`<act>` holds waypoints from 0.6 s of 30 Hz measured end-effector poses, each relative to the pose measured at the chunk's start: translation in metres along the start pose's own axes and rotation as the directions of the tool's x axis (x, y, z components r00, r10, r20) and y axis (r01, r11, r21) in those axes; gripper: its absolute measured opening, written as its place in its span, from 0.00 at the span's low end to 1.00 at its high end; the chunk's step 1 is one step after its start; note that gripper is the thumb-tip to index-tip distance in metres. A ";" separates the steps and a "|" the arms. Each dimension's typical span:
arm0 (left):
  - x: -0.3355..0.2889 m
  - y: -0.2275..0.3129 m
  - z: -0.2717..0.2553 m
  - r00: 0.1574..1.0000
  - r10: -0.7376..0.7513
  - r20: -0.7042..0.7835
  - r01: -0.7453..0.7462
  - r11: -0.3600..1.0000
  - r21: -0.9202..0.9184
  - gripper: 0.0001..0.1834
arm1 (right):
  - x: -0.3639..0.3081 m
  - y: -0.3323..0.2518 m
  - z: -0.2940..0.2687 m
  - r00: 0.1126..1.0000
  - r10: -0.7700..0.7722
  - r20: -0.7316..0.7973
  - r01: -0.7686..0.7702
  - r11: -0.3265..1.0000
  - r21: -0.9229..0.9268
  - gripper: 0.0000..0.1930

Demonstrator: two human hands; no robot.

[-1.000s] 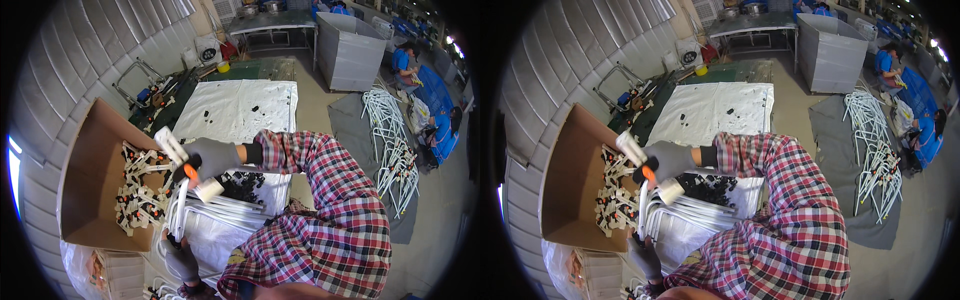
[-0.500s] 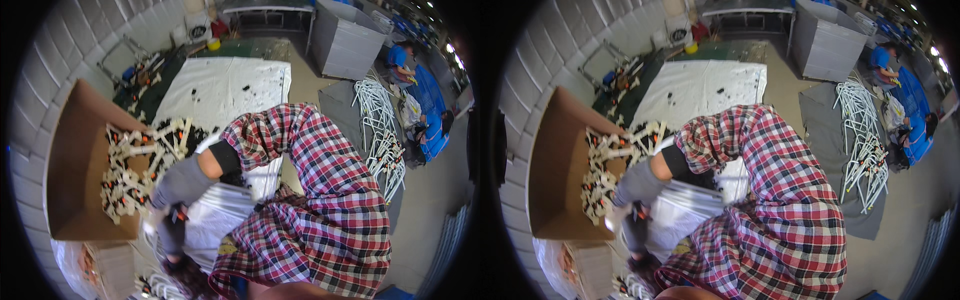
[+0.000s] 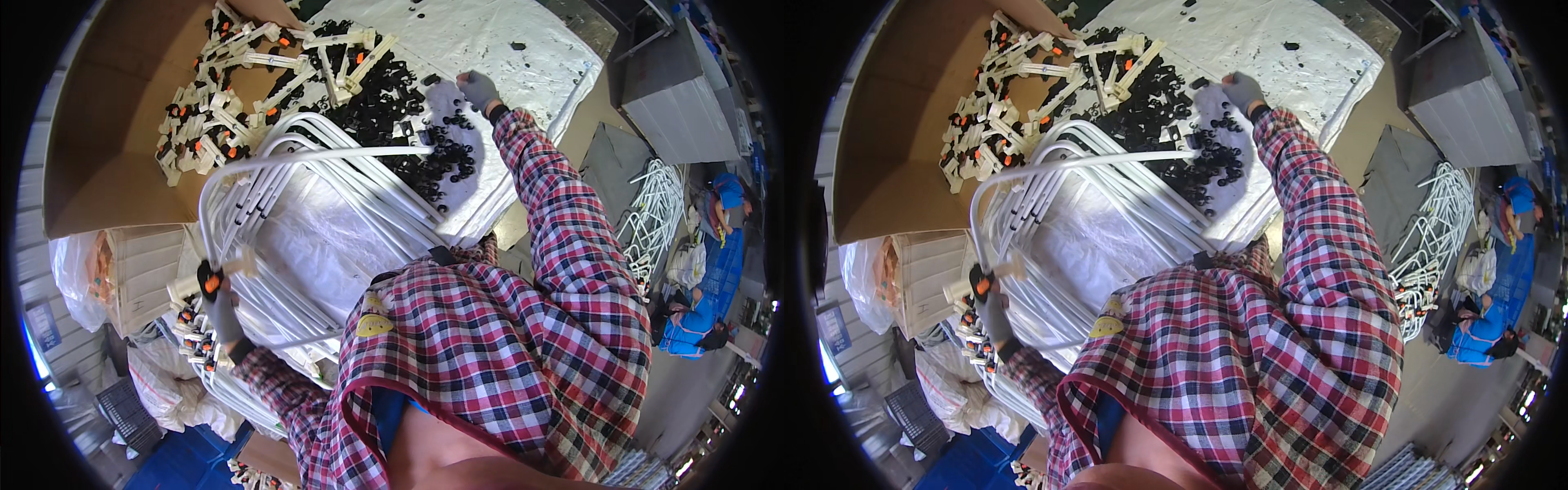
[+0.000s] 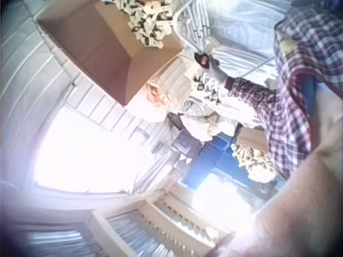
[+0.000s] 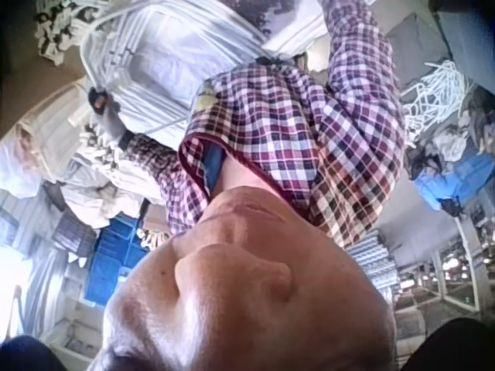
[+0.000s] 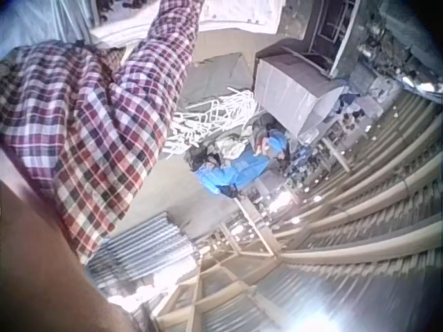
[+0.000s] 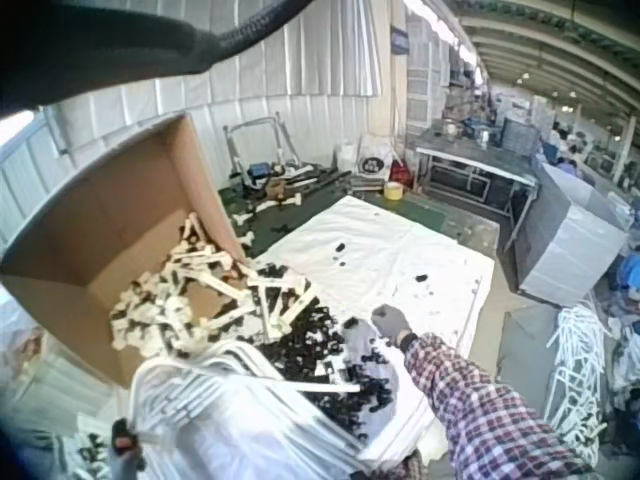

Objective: The person repeatedly picks up white plastic hanger frames and small black and orange components from a table, attaches the components to the frames, and places the assembled hangers into a stack. The process is repeated continuously throughout the clip.

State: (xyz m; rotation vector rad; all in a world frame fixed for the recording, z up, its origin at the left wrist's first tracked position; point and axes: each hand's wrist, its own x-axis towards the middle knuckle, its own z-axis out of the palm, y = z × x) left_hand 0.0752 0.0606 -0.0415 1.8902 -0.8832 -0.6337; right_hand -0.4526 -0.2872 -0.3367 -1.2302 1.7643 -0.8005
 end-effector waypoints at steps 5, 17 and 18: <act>-0.037 -0.022 -0.029 0.973 -0.003 -0.229 0.003 1.000 -0.003 0.12 | 0.027 0.031 0.074 0.935 -0.341 -0.098 0.302 0.910 -0.284 0.25; -0.004 -0.017 -0.001 0.988 0.016 -0.155 -0.014 1.000 0.011 0.13 | -0.048 0.007 0.098 0.979 -0.090 0.184 -0.020 0.854 0.520 0.14; 0.008 -0.016 0.003 0.984 -0.027 -0.174 0.036 0.998 0.050 0.13 | -0.064 0.013 0.095 0.959 -0.177 0.221 -0.002 0.776 0.631 0.13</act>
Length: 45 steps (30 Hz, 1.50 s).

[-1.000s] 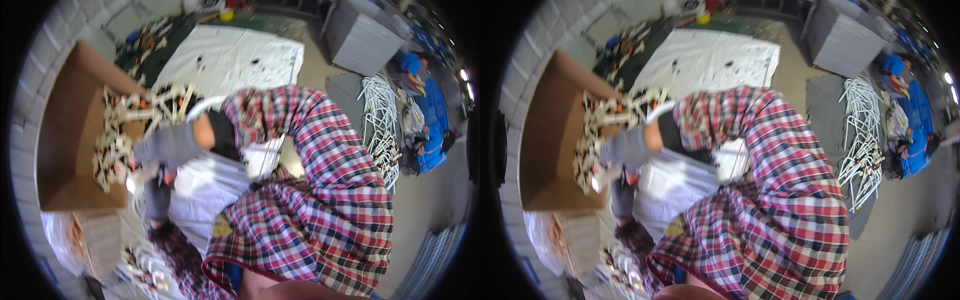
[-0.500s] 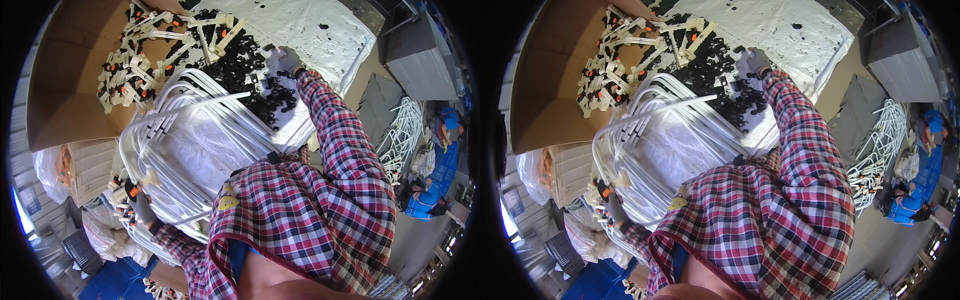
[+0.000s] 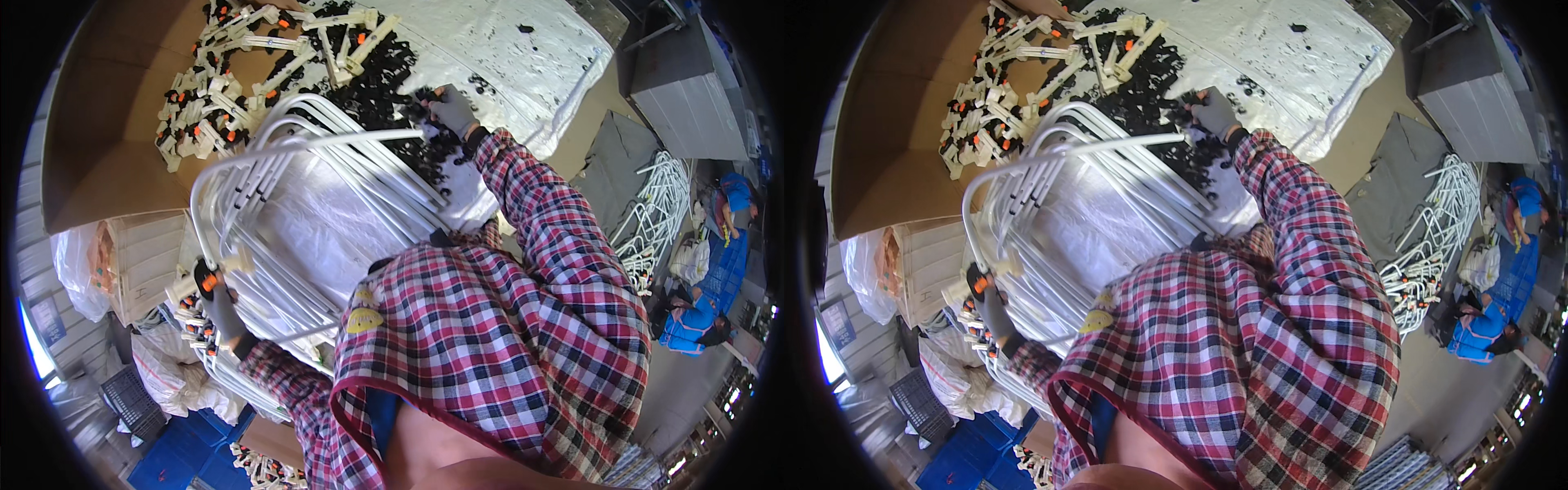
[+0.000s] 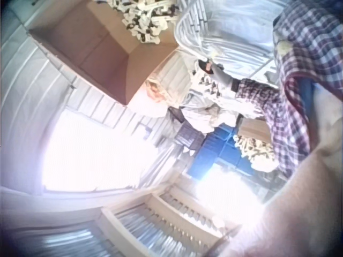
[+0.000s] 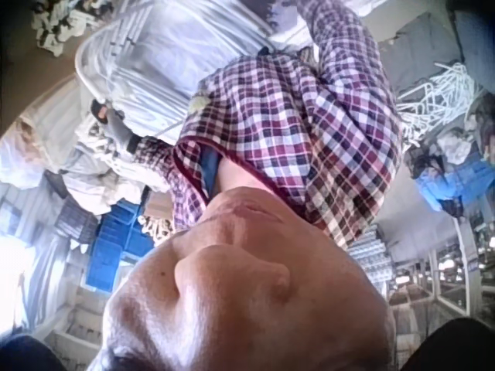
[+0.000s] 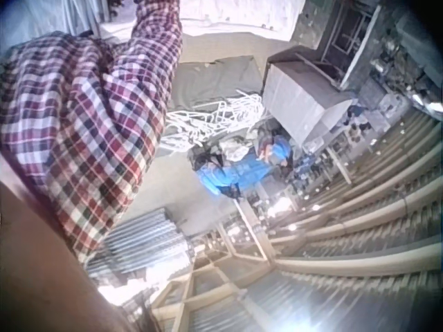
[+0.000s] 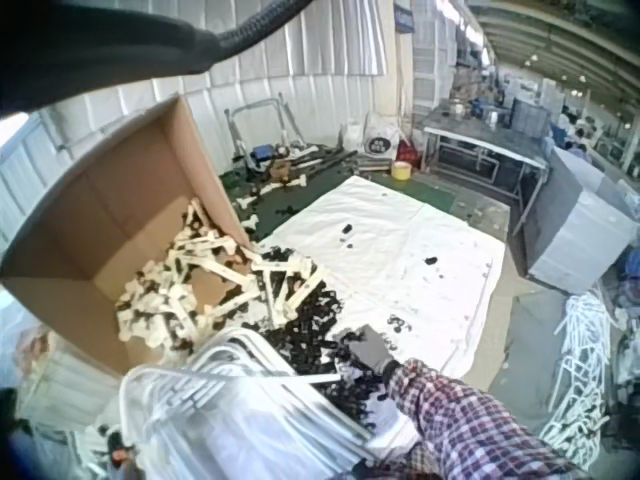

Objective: The person repeatedly picks up white plastic hanger frames and small black and orange components from a table, attaches the components to the frames, and places the assembled hangers into a stack. The process is repeated continuously throughout the clip.

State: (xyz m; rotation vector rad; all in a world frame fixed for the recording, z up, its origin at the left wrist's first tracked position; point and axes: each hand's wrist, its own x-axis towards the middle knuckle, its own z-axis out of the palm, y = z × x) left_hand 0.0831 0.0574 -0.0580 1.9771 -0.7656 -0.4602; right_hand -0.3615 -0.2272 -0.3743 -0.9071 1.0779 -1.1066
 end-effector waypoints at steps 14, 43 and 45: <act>0.019 0.035 0.040 0.928 0.286 0.240 -0.286 0.958 -0.035 0.20 | -0.099 -0.012 0.003 0.989 -0.099 0.109 0.086 0.989 0.119 0.16; 0.021 0.096 0.087 0.717 0.298 0.630 -0.241 0.954 -0.177 0.22 | -0.086 -0.207 0.072 0.706 -0.515 0.485 0.694 0.369 -0.618 0.27; 0.007 0.122 0.116 0.655 0.249 0.713 -0.208 0.967 -0.146 0.23 | -0.077 -0.254 0.094 0.661 -0.589 0.466 0.691 0.236 -0.683 0.21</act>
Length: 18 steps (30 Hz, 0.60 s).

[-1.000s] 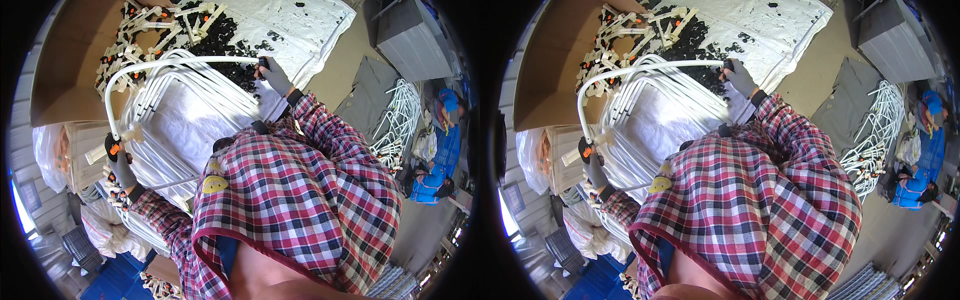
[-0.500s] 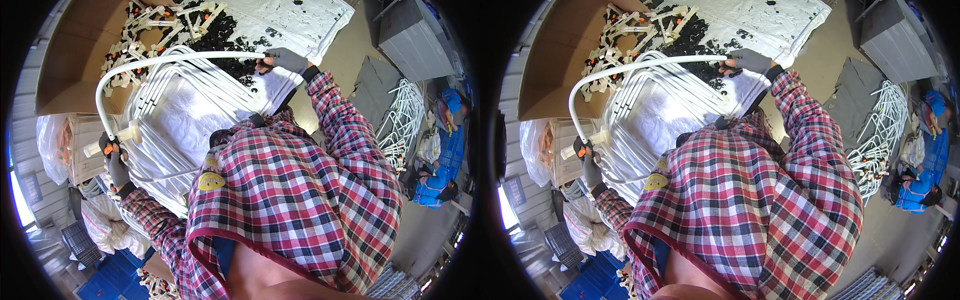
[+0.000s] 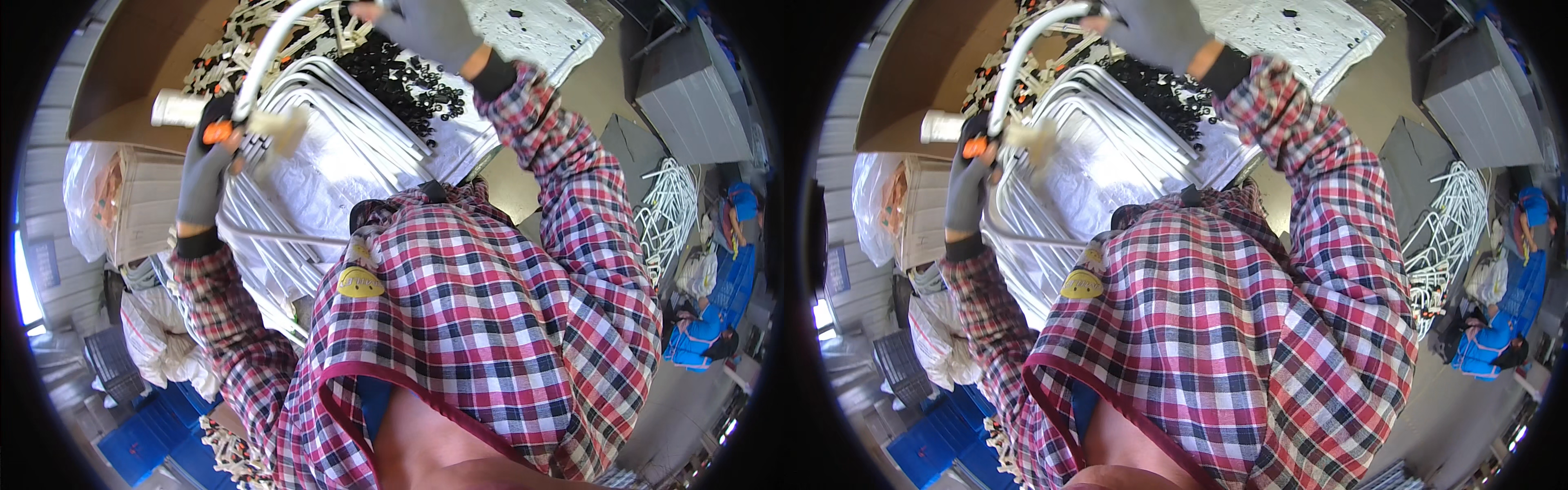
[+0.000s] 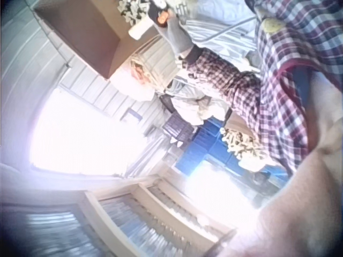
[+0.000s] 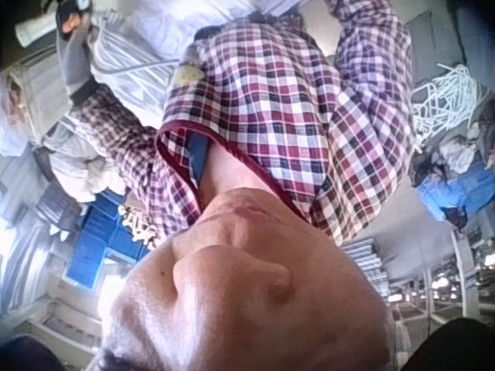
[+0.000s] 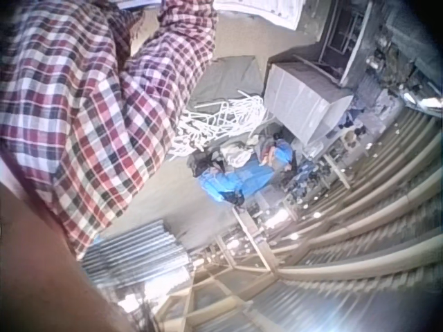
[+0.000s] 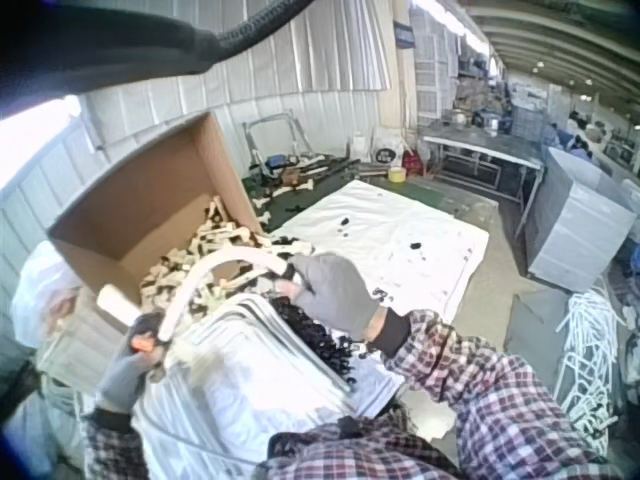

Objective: The person repeatedly picks up white plastic hanger frames and small black and orange components from a table, attaches the components to the frames, and places the assembled hangers into a stack. The process is repeated continuously throughout the clip.

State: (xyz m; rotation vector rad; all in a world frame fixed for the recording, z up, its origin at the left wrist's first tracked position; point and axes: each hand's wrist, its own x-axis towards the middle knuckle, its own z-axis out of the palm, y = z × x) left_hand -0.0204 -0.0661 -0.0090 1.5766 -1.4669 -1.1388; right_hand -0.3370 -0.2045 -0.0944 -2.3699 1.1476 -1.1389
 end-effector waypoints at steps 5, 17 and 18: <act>0.025 0.036 0.042 0.962 -0.098 0.253 0.085 0.994 0.061 0.28 | 0.028 -0.056 -0.020 0.667 -0.741 0.085 0.686 0.565 -0.458 0.07; 0.081 0.015 0.086 0.871 -0.027 0.491 0.027 1.000 0.007 0.39 | 0.002 0.001 -0.021 0.853 -0.520 0.045 0.514 0.822 -0.245 0.16; 0.085 0.017 0.091 0.862 0.032 0.506 -0.017 0.999 -0.035 0.37 | -0.003 0.011 -0.017 0.855 -0.518 -0.007 0.500 0.828 -0.254 0.16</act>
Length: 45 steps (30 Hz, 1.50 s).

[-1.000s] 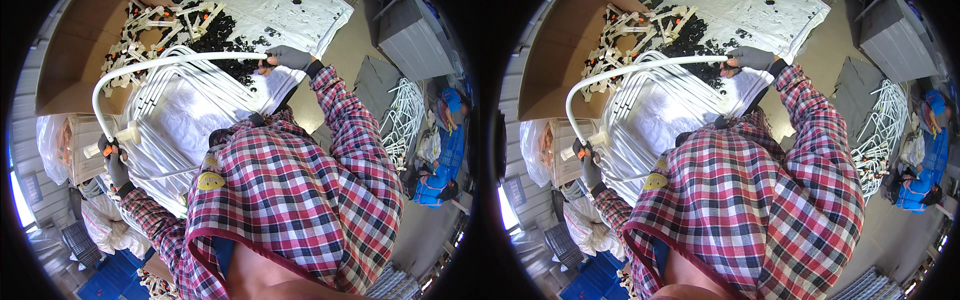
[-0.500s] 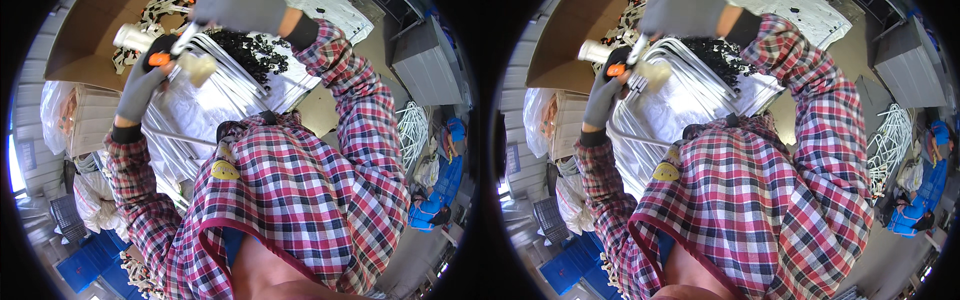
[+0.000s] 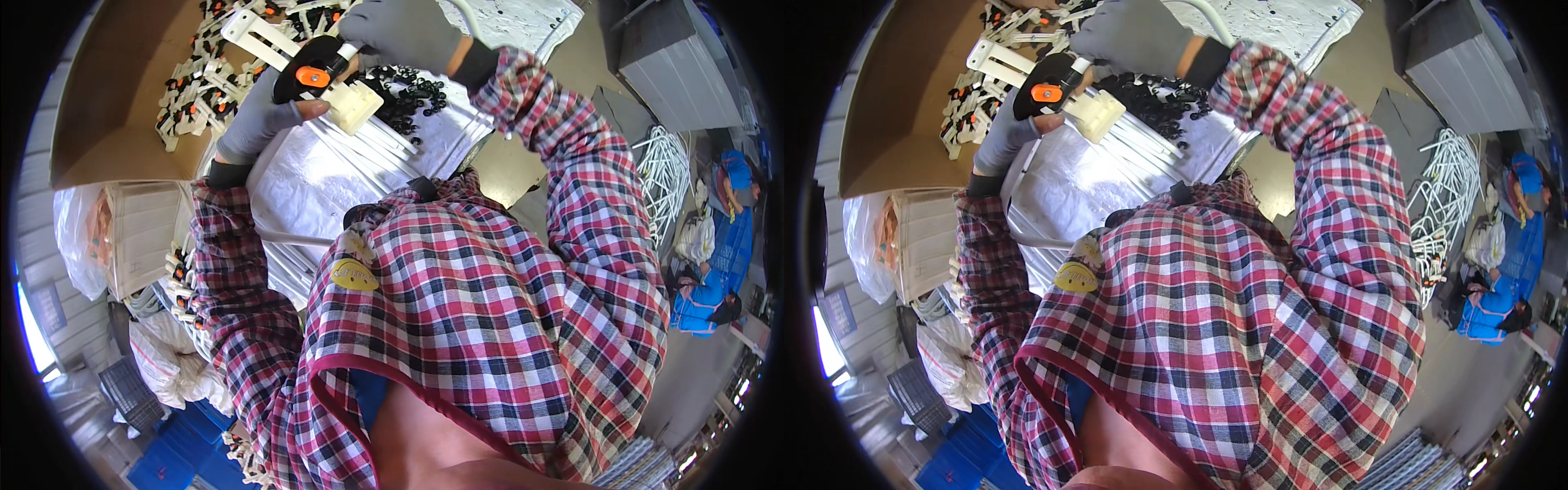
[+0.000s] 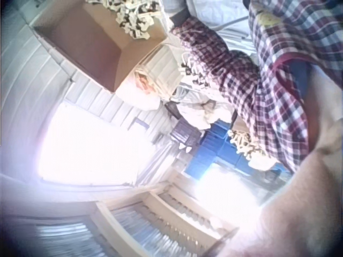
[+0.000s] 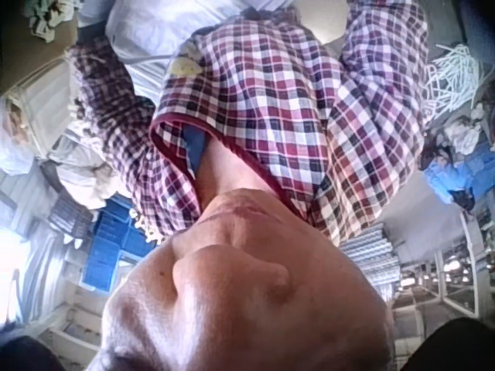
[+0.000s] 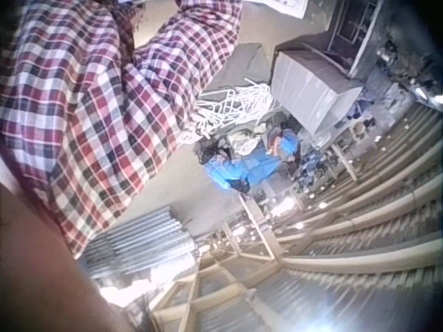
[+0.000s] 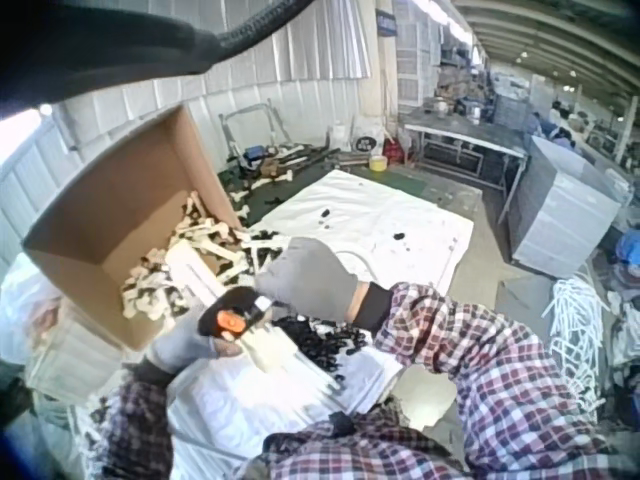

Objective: The person repeatedly picks up white plastic hanger frames and small black and orange components from a table, attaches the components to the frames, and places the assembled hangers into a stack. The process is repeated continuously throughout the clip.

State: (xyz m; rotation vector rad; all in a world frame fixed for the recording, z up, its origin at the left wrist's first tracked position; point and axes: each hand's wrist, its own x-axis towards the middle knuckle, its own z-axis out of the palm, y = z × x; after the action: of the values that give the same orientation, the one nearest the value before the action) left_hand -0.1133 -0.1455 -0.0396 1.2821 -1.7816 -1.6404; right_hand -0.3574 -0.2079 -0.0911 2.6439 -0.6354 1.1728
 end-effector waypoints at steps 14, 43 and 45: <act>0.011 -0.008 -0.020 1.000 -0.014 0.028 0.015 0.999 -0.044 0.59 | -0.288 0.008 0.217 -0.210 0.975 0.071 -0.940 -0.221 0.261 0.17; 0.005 -0.043 -0.049 0.993 -0.062 -0.100 0.039 0.976 -0.215 0.59 | 0.004 -0.003 0.069 0.951 0.131 -0.279 -0.100 0.987 0.122 0.15; 0.006 -0.044 -0.049 0.992 -0.076 -0.101 0.050 0.971 -0.234 0.59 | 0.004 0.003 0.076 0.958 0.026 -0.285 0.031 0.980 0.196 0.15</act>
State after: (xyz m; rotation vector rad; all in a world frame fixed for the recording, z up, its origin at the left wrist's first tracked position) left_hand -0.0621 -0.1730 -0.0712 1.3051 -1.4514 -1.7183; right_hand -0.3059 -0.2371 -0.1393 2.5493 -0.4833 1.6567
